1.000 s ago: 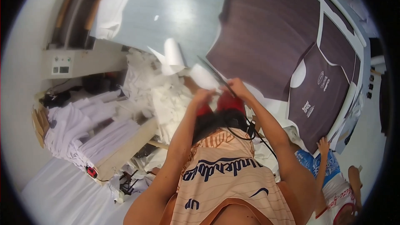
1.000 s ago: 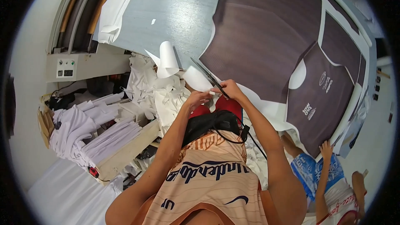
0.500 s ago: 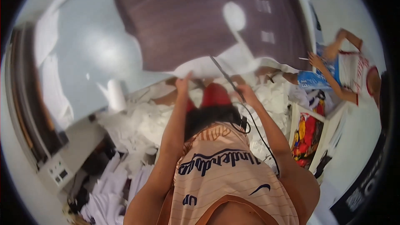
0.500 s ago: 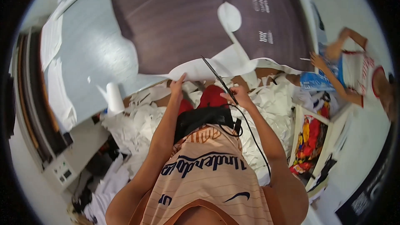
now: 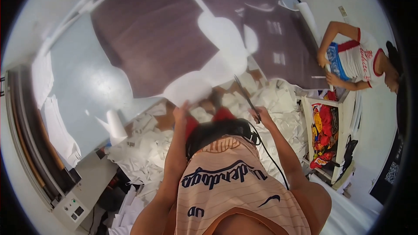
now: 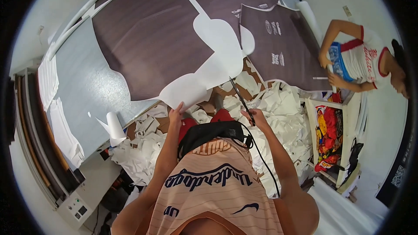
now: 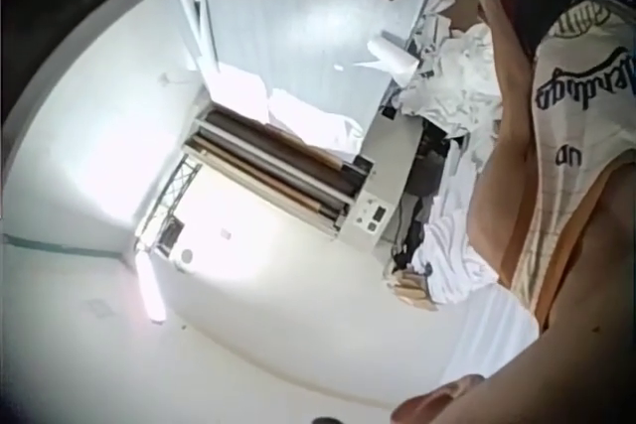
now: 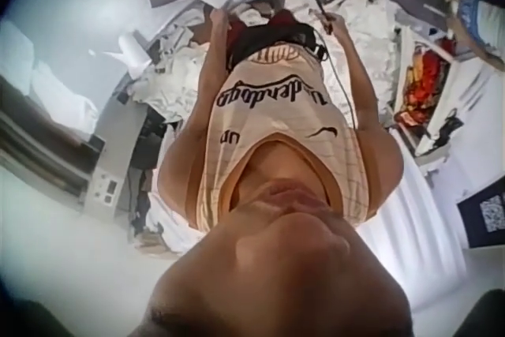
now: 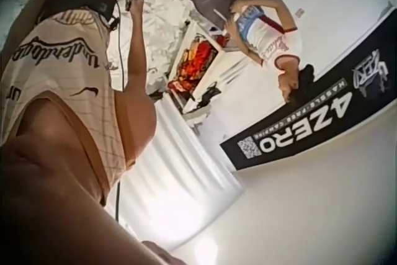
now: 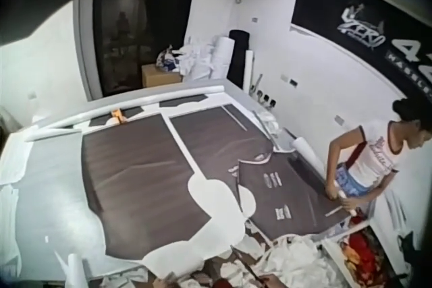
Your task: Unrolling white material and then using scissors to cut out printed garment patterns from a roll on a production table.
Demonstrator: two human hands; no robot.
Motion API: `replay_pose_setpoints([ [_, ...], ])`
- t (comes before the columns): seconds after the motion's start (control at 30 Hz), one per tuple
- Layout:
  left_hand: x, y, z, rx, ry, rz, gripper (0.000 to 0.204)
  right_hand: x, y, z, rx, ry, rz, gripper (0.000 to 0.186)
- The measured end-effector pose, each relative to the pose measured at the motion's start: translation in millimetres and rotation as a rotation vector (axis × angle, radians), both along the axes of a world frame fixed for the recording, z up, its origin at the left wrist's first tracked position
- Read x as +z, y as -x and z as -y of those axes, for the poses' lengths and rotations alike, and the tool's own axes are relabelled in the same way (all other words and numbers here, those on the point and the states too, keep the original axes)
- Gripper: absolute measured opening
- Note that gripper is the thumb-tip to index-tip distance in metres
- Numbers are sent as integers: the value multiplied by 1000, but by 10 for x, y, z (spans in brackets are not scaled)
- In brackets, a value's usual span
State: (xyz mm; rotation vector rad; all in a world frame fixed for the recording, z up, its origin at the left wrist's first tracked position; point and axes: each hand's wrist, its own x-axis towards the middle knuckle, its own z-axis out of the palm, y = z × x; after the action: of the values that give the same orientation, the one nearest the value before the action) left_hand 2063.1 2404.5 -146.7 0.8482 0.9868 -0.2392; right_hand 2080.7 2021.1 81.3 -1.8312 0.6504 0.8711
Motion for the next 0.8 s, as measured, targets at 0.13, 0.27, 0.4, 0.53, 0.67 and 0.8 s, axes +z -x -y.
replay_pose_setpoints([
  [0.13, 363, -643, -435, -155, -623, -282, 59, 28, -707, -140, 91, 35, -72, 39],
  [0.27, -133, -1058, -991, -113, 14, -271, 84, 29, -1746, -434, 221, -90, -115, 40],
  [0.4, 135, -2618, -424, -322, 289, -195, 100, -216, -2790, -542, 322, -71, -202, 42],
  [0.53, -74, -3777, -657, -134, 356, -44, 89, -372, -3892, -1245, 587, -54, -164, 38],
  [0.67, -86, -4494, -933, 204, 412, -28, 49, -396, -4646, -1793, 513, -124, -183, 45],
  [0.8, -41, -5067, -1778, 94, 398, -30, 35, -433, -5483, -2574, 684, -73, -159, 44],
])
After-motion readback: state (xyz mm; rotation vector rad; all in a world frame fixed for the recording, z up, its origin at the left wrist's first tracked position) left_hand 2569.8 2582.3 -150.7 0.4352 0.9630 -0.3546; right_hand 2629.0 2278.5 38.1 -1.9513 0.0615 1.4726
